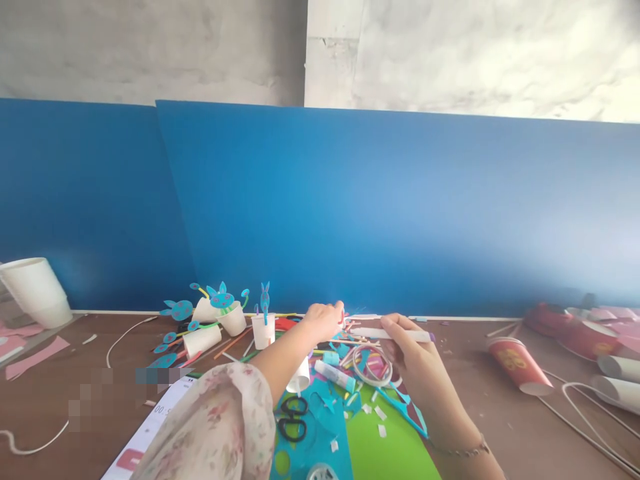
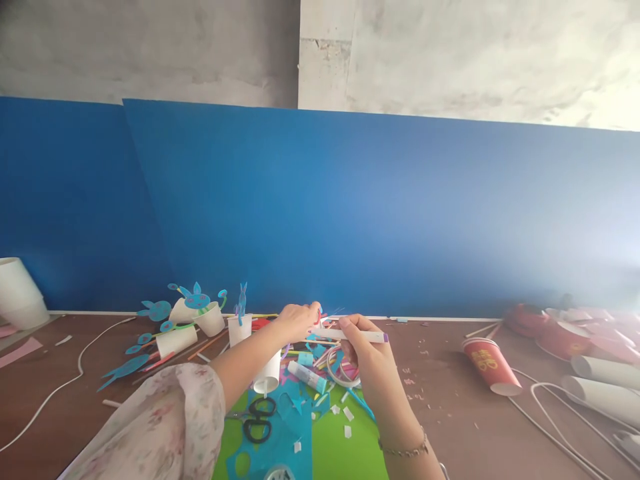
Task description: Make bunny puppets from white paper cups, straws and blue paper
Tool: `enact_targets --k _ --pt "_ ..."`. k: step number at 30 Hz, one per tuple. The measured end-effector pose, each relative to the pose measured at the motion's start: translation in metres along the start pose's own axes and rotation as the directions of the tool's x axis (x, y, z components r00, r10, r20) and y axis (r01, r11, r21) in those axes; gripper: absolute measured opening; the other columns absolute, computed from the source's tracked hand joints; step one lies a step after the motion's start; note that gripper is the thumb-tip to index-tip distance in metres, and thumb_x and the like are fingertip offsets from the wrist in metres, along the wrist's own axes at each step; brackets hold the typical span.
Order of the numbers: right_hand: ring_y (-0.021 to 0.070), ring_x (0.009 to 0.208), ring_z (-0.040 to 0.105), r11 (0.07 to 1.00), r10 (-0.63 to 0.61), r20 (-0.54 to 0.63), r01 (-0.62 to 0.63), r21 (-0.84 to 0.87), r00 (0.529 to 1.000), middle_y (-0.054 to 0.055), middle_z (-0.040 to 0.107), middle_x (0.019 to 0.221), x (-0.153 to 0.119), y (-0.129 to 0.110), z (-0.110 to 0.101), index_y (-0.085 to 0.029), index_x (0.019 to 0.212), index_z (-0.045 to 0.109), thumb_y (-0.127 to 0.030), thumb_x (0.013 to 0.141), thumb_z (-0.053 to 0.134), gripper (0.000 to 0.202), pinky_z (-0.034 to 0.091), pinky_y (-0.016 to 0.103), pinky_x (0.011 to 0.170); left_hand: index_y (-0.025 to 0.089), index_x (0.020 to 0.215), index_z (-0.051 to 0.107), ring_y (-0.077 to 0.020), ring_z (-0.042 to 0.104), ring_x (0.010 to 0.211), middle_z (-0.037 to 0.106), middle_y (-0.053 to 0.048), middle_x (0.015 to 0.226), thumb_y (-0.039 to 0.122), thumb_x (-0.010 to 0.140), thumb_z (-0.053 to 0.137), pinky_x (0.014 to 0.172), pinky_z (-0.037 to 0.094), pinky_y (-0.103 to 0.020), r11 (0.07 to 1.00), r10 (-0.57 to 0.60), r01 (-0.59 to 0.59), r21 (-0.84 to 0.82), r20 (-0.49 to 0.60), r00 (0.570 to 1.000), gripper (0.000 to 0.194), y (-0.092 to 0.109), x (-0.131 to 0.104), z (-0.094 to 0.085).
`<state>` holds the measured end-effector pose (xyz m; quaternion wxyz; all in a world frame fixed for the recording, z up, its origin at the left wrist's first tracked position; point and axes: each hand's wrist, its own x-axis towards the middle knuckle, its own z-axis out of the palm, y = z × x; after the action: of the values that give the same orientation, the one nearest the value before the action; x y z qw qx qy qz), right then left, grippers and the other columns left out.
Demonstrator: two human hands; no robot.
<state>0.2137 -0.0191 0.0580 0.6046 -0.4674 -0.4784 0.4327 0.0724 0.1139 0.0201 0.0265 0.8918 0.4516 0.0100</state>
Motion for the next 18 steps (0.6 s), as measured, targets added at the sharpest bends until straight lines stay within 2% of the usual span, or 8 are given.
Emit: enact_targets --k 5,13,16,18 --pt "0.0088 0.045 0.022 1.000 0.001 -0.016 -0.001 -0.008 1.000 -0.008 0.031 0.048 -0.001 0.000 0.005 -0.021 0.064 0.052 -0.052 0.075 0.067 0.037 0.016 0.025 0.043 0.017 0.121 0.055 -0.0220 0.062 0.098 0.059 -0.009 0.119 0.033 0.092 0.057 0.082 0.054 -0.042 0.990 -0.115 0.116 -0.080 0.023 0.993 0.034 -0.008 0.004 0.002" --pt "0.0085 0.045 0.023 1.000 0.012 -0.001 -0.012 -0.003 1.000 -0.008 0.032 0.048 -0.002 -0.004 0.002 -0.021 0.064 0.051 -0.053 0.076 0.068 0.038 0.018 0.024 0.043 0.019 0.118 0.057 -0.0216 0.062 0.099 0.060 -0.008 0.119 0.033 0.091 0.058 0.083 0.053 -0.041 0.975 -0.137 0.141 -0.169 0.035 0.990 0.030 -0.007 0.000 -0.009" --pt "0.0088 0.046 0.024 1.000 0.000 0.002 0.000 0.003 1.000 -0.007 0.032 0.049 -0.001 -0.002 0.000 -0.020 0.064 0.052 -0.052 0.077 0.067 0.038 0.017 0.025 0.043 0.018 0.114 0.059 -0.0201 0.063 0.095 0.062 -0.007 0.114 0.034 0.091 0.057 0.080 0.054 -0.039 0.964 -0.177 0.170 -0.204 -0.017 0.984 0.028 -0.008 -0.013 -0.023" --pt "0.0087 0.046 0.022 1.000 0.000 -0.005 0.000 0.010 1.000 -0.008 0.031 0.048 0.000 0.001 -0.002 -0.020 0.063 0.053 -0.053 0.076 0.067 0.039 0.015 0.025 0.043 0.017 0.102 0.063 -0.0184 0.064 0.086 0.066 -0.005 0.099 0.039 0.091 0.055 0.075 0.052 -0.035 0.954 -0.220 0.196 -0.228 -0.083 0.972 0.026 -0.016 -0.033 -0.035"
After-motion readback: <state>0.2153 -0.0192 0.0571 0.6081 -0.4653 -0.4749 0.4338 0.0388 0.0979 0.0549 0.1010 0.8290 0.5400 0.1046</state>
